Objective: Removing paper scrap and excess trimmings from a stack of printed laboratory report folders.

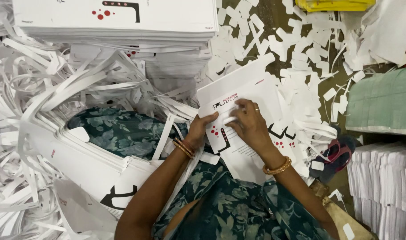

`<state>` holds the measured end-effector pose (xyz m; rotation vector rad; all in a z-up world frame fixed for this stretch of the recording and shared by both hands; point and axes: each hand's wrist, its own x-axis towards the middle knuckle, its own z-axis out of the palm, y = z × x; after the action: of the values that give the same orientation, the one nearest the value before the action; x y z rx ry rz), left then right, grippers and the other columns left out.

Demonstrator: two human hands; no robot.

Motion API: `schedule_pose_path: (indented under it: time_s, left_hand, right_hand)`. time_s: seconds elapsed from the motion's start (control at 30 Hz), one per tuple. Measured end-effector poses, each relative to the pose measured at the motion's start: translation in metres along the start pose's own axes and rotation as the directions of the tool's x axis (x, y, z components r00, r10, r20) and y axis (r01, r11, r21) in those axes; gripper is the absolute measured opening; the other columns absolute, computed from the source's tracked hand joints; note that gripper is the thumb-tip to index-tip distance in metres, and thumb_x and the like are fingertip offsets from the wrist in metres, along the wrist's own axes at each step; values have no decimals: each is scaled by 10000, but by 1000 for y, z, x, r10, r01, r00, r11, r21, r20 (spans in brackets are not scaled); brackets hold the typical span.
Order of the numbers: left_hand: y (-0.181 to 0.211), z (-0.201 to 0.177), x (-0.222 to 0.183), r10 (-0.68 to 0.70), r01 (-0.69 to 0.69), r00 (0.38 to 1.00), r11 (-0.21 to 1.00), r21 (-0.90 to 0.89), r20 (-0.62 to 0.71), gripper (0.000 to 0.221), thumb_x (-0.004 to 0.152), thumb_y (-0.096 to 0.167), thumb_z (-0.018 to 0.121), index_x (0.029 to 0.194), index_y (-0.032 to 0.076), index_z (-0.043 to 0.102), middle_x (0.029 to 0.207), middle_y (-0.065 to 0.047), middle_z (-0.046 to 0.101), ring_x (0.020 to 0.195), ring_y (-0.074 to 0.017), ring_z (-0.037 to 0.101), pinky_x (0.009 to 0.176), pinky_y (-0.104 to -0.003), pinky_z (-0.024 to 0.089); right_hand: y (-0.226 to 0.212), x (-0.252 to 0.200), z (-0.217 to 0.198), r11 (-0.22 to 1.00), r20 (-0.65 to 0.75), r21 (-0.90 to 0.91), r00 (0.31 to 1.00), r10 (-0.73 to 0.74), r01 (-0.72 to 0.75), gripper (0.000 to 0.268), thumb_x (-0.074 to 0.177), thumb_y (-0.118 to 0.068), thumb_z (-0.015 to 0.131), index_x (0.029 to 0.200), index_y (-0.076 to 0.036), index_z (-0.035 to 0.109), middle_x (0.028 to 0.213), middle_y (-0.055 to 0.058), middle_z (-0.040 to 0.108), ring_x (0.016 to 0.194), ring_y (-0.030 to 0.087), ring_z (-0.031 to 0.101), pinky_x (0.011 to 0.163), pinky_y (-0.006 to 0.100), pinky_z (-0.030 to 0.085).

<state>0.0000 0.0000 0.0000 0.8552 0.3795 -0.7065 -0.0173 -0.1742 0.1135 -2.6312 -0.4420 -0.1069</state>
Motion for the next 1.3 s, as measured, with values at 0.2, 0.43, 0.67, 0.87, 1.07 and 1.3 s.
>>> schedule_pose_path:
  time_s: [0.2, 0.43, 0.67, 0.87, 1.07, 1.3]
  left_hand:
    - [9, 9, -6, 33, -33, 999, 999, 7, 11, 535, 908, 286, 691, 1303, -45, 547, 1058, -166, 716, 872, -213, 735, 741, -335, 635]
    - [2, 5, -5, 114, -116, 993, 992, -59, -28, 538, 892, 321, 714, 1278, -29, 581, 1098, -132, 720, 960, -188, 723, 836, -324, 614]
    - [-6, -6, 8, 83, -77, 994, 995, -69, 78, 538, 977, 408, 640, 1272, -40, 602, 1086, -130, 710, 956, -190, 691, 855, -313, 586]
    - [12, 8, -16, 65, -77, 995, 982, 171, 70, 497, 904, 343, 706, 1224, -20, 596, 1037, -164, 730, 876, -197, 753, 770, -328, 644]
    - [10, 5, -15, 84, -93, 995, 961, 260, 45, 390, 867, 144, 730, 1165, -82, 618, 949, -178, 762, 723, -208, 767, 671, -336, 660]
    - [6, 7, -13, 95, -86, 995, 978, 191, -37, 369, 873, 129, 710, 1146, -104, 625, 936, -203, 765, 688, -215, 768, 618, -331, 663]
  right_hand:
    - [7, -2, 3, 998, 3, 63, 1000, 23, -23, 330, 749, -86, 873, 963, -49, 625, 1201, 114, 595, 1018, 257, 638, 763, 332, 583]
    - [0, -3, 2, 993, -23, 118, 1000, -14, 16, 467, 789, -137, 858, 1199, -66, 648, 1195, 99, 599, 1018, 245, 641, 787, 328, 587]
    - [6, -11, 3, 978, -3, 198, 997, 72, -70, 470, 792, -148, 859, 1207, -78, 649, 1211, 94, 608, 989, 215, 682, 813, 319, 603]
    - [13, -24, 28, 973, -37, 226, 997, 61, -51, 402, 796, -116, 843, 1126, -35, 628, 1217, 118, 588, 1025, 219, 680, 864, 308, 621]
    - [48, -44, 65, 951, -66, 297, 992, 108, -84, 164, 899, 21, 677, 1045, -34, 627, 1131, 84, 635, 1035, 195, 692, 836, 275, 590]
    - [27, -6, -1, 964, -628, 168, 730, 267, -208, 510, 968, -71, 740, 1364, 83, 459, 1315, 218, 532, 1172, 282, 544, 971, 353, 466]
